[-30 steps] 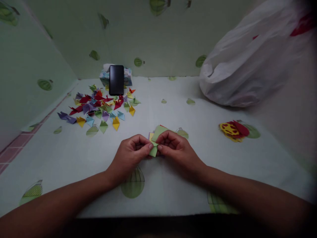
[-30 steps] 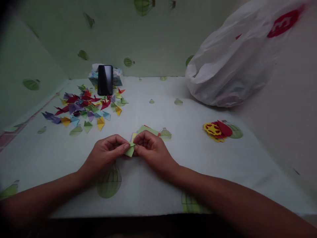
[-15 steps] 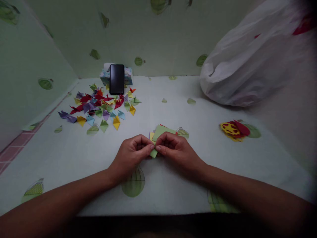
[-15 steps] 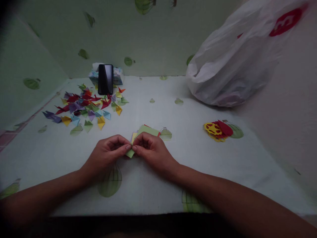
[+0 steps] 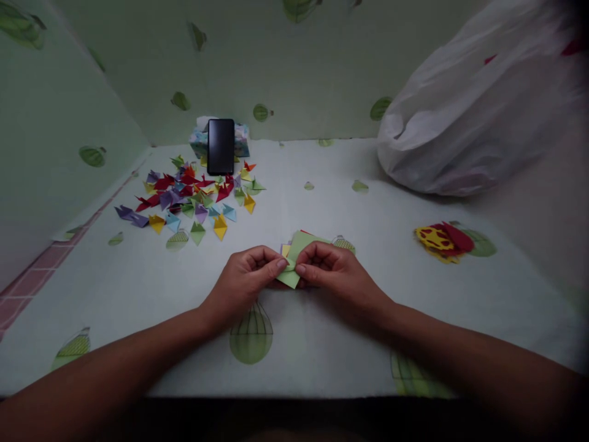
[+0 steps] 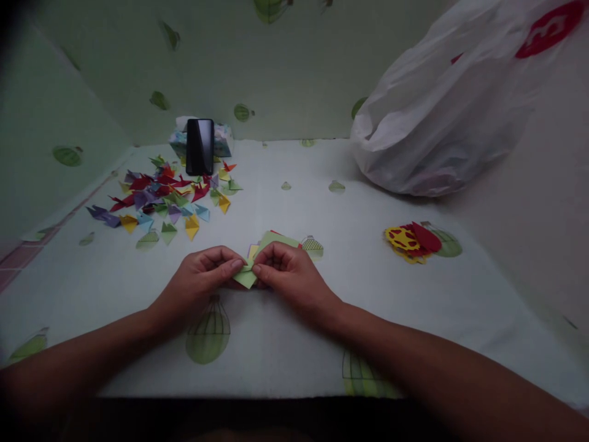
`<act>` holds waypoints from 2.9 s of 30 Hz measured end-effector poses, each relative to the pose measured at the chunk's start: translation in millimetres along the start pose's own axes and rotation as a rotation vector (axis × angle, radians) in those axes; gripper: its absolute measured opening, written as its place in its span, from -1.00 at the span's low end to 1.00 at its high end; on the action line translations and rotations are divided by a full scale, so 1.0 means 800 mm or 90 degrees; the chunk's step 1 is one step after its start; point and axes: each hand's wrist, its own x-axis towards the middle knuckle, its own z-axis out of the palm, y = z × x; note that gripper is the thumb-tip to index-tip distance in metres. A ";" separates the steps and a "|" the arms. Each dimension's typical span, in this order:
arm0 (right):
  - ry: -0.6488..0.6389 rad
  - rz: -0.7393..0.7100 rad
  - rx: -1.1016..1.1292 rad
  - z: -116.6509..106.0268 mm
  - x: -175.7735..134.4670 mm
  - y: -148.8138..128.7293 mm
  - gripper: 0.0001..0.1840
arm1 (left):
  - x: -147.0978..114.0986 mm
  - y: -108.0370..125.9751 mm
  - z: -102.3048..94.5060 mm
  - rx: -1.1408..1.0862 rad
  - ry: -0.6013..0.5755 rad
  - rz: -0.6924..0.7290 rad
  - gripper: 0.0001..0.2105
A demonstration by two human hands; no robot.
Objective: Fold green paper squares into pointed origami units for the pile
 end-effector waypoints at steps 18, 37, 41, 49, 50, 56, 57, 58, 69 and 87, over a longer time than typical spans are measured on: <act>0.008 -0.002 -0.067 0.000 0.000 -0.004 -0.88 | 0.002 -0.006 -0.004 -0.051 -0.042 -0.013 -0.82; -0.023 0.036 -0.018 -0.002 0.001 -0.005 -0.84 | 0.002 -0.002 -0.004 0.022 -0.022 0.027 -0.85; -0.024 0.036 -0.019 -0.001 0.001 -0.004 -0.85 | 0.003 -0.002 -0.005 0.036 -0.028 0.032 -0.87; 0.002 -0.028 -0.101 0.003 -0.001 -0.004 -0.89 | 0.003 -0.001 -0.004 0.041 -0.026 0.020 -0.82; -0.001 -0.025 -0.099 0.003 -0.001 -0.004 -0.89 | 0.003 -0.001 -0.003 0.037 -0.023 0.018 -0.81; -0.001 -0.016 -0.079 0.004 -0.001 -0.002 -0.88 | 0.004 -0.001 -0.003 0.019 -0.005 -0.002 -0.80; 0.002 -0.015 -0.081 0.004 -0.001 -0.001 -0.88 | 0.004 -0.002 -0.003 0.016 -0.006 -0.005 -0.80; 0.005 -0.015 -0.083 0.004 -0.001 0.000 -0.88 | 0.004 -0.002 -0.003 0.015 -0.006 -0.006 -0.80; 0.040 -0.012 -0.107 0.007 -0.001 0.001 -0.87 | 0.004 -0.003 -0.002 0.014 -0.011 -0.013 -0.82; 0.059 -0.021 -0.102 0.010 -0.003 0.001 -0.90 | 0.005 -0.004 0.000 -0.002 -0.015 -0.017 -0.85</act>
